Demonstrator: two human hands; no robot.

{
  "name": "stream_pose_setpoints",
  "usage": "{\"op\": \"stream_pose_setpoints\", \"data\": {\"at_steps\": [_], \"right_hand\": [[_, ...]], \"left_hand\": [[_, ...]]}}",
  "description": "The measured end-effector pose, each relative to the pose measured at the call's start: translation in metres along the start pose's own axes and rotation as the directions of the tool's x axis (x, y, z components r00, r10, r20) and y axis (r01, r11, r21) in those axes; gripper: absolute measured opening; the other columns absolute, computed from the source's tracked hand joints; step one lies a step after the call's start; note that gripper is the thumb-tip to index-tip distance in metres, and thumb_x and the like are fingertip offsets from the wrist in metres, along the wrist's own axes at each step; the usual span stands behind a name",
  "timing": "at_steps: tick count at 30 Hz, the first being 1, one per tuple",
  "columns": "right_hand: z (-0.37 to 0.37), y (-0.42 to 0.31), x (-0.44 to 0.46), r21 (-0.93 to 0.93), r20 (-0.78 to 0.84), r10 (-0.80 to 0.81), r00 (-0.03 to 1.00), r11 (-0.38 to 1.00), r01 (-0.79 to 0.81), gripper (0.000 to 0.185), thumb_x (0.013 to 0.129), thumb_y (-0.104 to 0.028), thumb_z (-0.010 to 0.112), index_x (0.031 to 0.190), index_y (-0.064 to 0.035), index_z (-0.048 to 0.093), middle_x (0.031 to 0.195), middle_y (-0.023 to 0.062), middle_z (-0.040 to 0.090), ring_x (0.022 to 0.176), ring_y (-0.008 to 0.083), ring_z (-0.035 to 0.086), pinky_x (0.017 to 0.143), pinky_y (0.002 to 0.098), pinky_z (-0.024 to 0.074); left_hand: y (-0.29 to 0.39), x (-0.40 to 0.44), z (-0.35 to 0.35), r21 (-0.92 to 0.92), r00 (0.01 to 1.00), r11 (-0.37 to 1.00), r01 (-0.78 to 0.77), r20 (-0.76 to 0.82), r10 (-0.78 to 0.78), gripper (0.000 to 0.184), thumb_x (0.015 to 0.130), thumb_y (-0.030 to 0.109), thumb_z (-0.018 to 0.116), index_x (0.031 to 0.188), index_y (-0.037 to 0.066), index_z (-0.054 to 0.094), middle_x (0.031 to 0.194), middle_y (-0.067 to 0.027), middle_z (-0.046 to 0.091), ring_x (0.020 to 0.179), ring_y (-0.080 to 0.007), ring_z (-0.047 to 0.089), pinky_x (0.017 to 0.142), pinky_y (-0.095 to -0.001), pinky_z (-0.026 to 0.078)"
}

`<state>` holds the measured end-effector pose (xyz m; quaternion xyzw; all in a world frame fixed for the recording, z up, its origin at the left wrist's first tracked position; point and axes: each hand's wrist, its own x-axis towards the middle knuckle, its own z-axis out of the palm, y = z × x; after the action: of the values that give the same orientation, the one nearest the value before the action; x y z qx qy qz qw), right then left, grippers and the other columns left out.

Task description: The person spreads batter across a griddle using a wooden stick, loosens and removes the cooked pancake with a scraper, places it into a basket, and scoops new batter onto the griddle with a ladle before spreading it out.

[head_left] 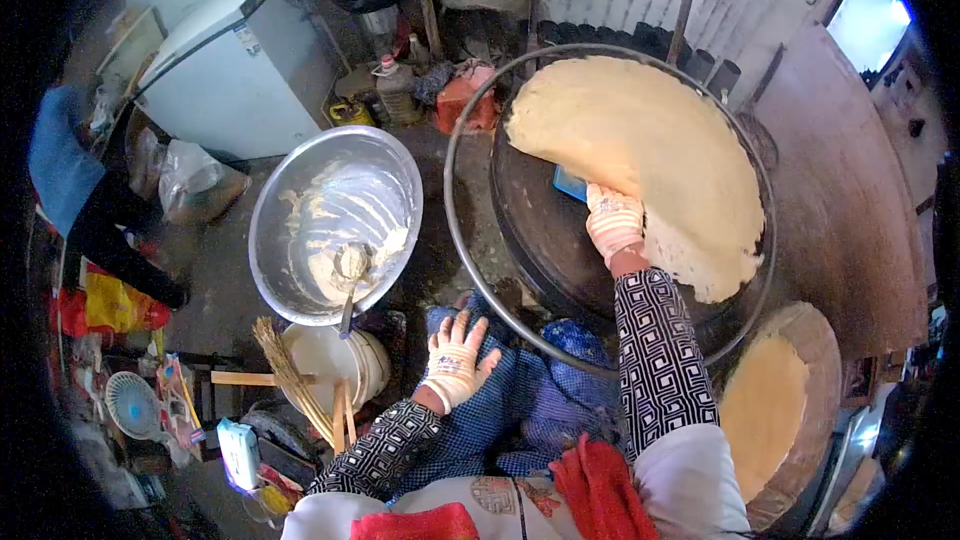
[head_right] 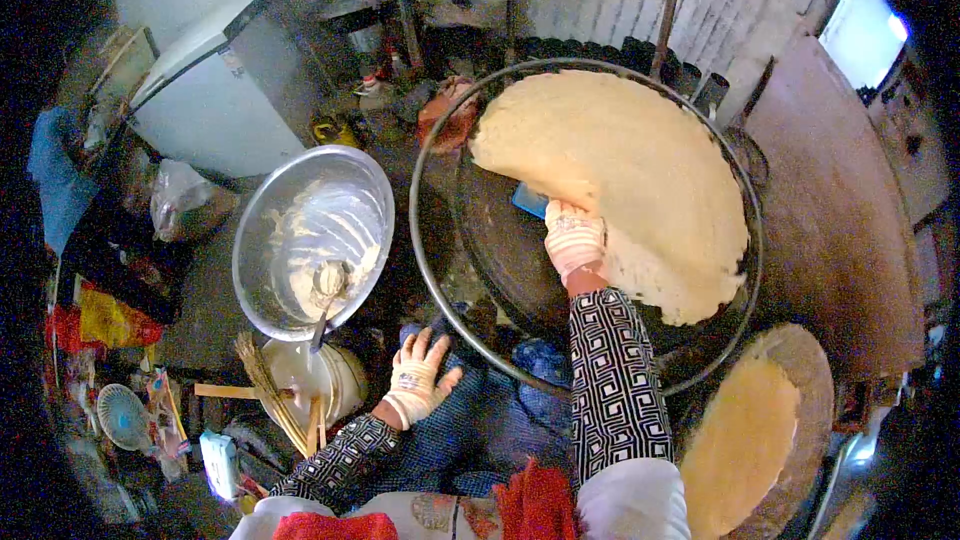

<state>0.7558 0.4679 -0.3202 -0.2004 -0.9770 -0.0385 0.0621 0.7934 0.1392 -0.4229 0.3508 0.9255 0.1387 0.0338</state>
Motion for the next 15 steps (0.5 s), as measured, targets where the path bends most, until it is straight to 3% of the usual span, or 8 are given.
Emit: {"op": "stream_pose_setpoints", "data": {"at_steps": [2, 3, 6, 7, 10, 11, 12, 15], "right_hand": [[-0.012, 0.002, 0.002, 0.030, 0.120, 0.021, 0.993, 0.999, -0.025, 0.038, 0.090, -0.014, 0.047, 0.126, -0.0066, 0.053, 0.125, 0.0155, 0.063, 0.116, 0.0276, 0.061, 0.098, 0.0409, 0.0446], [0.009, 0.009, 0.005, -0.001, -0.028, -0.012, 1.000, 1.000, 0.012, 0.040, 0.088, -0.015, 0.049, 0.127, -0.0093, 0.054, 0.123, 0.0134, 0.064, 0.115, 0.0256, 0.061, 0.099, 0.0405, 0.0436], [0.021, 0.039, -0.016, -0.001, -0.013, 0.032, 0.999, 0.999, -0.032, 0.035, 0.086, -0.018, 0.051, 0.119, -0.0155, 0.063, 0.126, 0.0125, 0.062, 0.117, 0.0259, 0.059, 0.101, 0.0427, 0.0426], [0.034, 0.058, -0.036, -0.075, -0.199, -0.025, 0.980, 0.997, 0.010, 0.034, 0.085, -0.018, 0.051, 0.116, -0.0182, 0.066, 0.125, 0.0129, 0.063, 0.118, 0.0279, 0.058, 0.101, 0.0473, 0.0416], [0.038, 0.106, -0.114, 0.038, -0.300, -0.120, 0.946, 0.990, 0.138, 0.035, 0.071, -0.008, 0.061, 0.105, -0.0124, 0.068, 0.105, 0.0161, 0.068, 0.099, 0.0319, 0.065, 0.088, 0.0428, 0.0506], [0.037, 0.120, -0.141, 0.110, -0.143, -0.130, 0.981, 0.983, 0.146, 0.047, 0.061, -0.002, 0.067, 0.107, -0.0145, 0.066, 0.102, 0.0127, 0.068, 0.096, 0.0330, 0.064, 0.084, 0.0456, 0.0499], [0.049, 0.133, -0.164, 0.133, -0.265, -0.162, 0.951, 0.970, 0.202, 0.047, 0.058, 0.002, 0.065, 0.103, -0.0125, 0.066, 0.100, 0.0130, 0.068, 0.094, 0.0327, 0.064, 0.083, 0.0453, 0.0499], [0.045, 0.150, -0.181, 0.133, -0.434, -0.179, 0.883, 0.957, 0.259, 0.042, 0.060, 0.004, 0.062, 0.100, -0.0099, 0.066, 0.099, 0.0126, 0.068, 0.093, 0.0321, 0.064, 0.084, 0.0444, 0.0498]], "left_hand": [[-0.020, 0.010, 0.002, -0.234, 0.990, 0.971, -0.051, -0.143, 0.018, 0.060, 0.087, 0.037, 0.063, 0.137, 0.010, 0.045, 0.148, -0.0233, 0.032, 0.131, -0.0446, 0.036, 0.108, -0.0535, 0.032], [-0.030, 0.020, 0.001, -0.249, 0.975, 0.965, -0.076, -0.220, 0.020, 0.058, 0.087, 0.032, 0.064, 0.136, 0.008, 0.045, 0.145, -0.0249, 0.035, 0.129, -0.0449, 0.039, 0.107, -0.0517, 0.034], [-0.054, 0.057, -0.016, -0.187, 0.879, 0.959, -0.212, -0.464, 0.104, 0.055, 0.086, 0.023, 0.065, 0.133, 0.002, 0.047, 0.137, -0.0284, 0.043, 0.123, -0.0469, 0.044, 0.105, -0.0489, 0.038], [-0.051, 0.069, -0.036, -0.143, 0.873, 0.965, -0.220, -0.471, 0.129, 0.054, 0.086, 0.021, 0.065, 0.132, 0.001, 0.047, 0.136, -0.0284, 0.043, 0.122, -0.0468, 0.045, 0.105, -0.0487, 0.039], [-0.060, 0.106, -0.081, -0.063, 0.837, 0.962, -0.266, -0.510, 0.197, 0.051, 0.087, 0.013, 0.065, 0.133, 0.001, 0.046, 0.135, -0.0266, 0.044, 0.124, -0.0427, 0.045, 0.106, -0.0440, 0.039], [-0.061, 0.112, -0.093, -0.078, 0.832, 0.963, -0.257, -0.526, 0.179, 0.050, 0.087, 0.011, 0.065, 0.133, 0.001, 0.047, 0.135, -0.0260, 0.044, 0.124, -0.0420, 0.045, 0.106, -0.0435, 0.039], [-0.063, 0.115, -0.102, -0.093, 0.826, 0.966, -0.243, -0.541, 0.155, 0.050, 0.087, 0.010, 0.065, 0.133, 0.002, 0.047, 0.135, -0.0254, 0.044, 0.125, -0.0413, 0.045, 0.106, -0.0430, 0.039], [-0.082, 0.131, -0.102, -0.027, 0.843, 0.976, -0.215, -0.509, 0.172, 0.051, 0.087, 0.008, 0.064, 0.135, 0.006, 0.045, 0.138, -0.0226, 0.043, 0.125, -0.0423, 0.044, 0.106, -0.0445, 0.039]]}}
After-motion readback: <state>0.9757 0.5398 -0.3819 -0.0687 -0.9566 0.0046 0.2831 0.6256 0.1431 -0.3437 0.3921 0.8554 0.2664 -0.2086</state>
